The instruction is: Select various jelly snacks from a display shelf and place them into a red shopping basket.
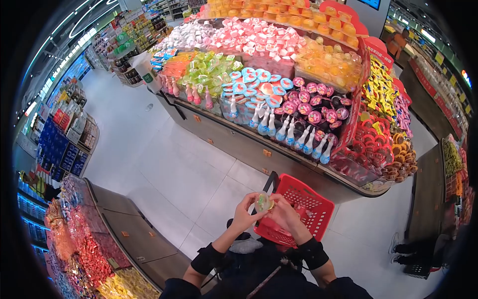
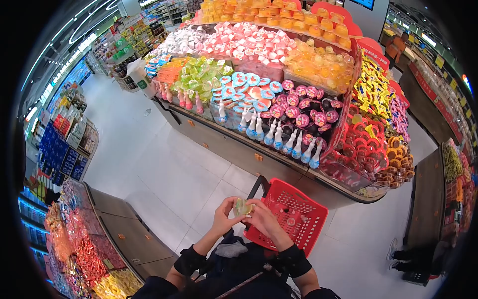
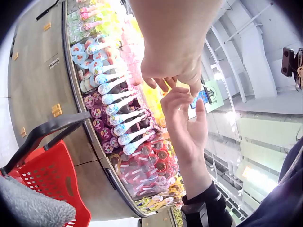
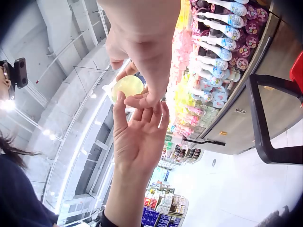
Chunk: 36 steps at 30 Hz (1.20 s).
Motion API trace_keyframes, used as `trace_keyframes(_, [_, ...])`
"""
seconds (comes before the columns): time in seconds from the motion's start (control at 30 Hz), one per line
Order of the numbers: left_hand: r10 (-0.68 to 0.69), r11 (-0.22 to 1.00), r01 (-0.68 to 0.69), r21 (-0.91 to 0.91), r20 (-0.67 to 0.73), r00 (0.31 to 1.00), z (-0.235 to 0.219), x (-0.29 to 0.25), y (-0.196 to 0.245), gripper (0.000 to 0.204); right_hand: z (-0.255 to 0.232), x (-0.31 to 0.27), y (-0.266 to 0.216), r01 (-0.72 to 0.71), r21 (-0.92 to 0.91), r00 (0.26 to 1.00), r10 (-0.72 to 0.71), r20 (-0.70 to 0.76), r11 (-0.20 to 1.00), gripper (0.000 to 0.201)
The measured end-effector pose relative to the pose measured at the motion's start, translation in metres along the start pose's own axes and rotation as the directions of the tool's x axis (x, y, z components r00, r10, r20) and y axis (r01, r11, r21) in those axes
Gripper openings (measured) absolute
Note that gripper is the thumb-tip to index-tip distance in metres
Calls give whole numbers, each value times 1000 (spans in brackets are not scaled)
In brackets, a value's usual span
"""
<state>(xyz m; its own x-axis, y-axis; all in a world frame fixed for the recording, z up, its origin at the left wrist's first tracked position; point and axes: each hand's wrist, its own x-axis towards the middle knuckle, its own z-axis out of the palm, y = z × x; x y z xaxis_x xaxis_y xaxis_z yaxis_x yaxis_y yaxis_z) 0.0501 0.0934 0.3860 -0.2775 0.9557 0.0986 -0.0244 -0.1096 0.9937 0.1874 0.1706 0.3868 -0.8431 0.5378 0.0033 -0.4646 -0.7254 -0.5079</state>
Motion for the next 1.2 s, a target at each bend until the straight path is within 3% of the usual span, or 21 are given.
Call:
trace_keyframes(0.1, [3,1000,-5,-29,-54,999,-19,2,-1,51,9,11,4,-129,-12,991,129,38,992,34])
trace_keyframes(0.23, [9,1000,-8,19,-42,999,-58,13,-1,52,21,36,15,-95,-164,995,100,25,982,35])
trace_keyframes(0.33, [-2,994,9,110,-63,998,-90,26,13,50,30,58,23,-54,-375,997,30,-70,925,34])
trace_keyframes(0.4, [152,898,-129,421,-19,988,-114,36,19,50,35,78,32,-11,-509,994,-43,-95,860,31])
trace_keyframes(0.6, [219,847,-175,503,-28,975,-168,49,31,46,58,126,65,30,-496,993,-80,-81,868,37])
trace_keyframes(0.97, [199,856,-188,482,28,980,-261,73,26,48,83,204,113,-47,-519,978,-66,-198,853,30])
trace_keyframes(1.2, [223,838,-237,492,88,971,-305,81,26,50,89,237,136,-61,-498,981,-41,-190,865,29])
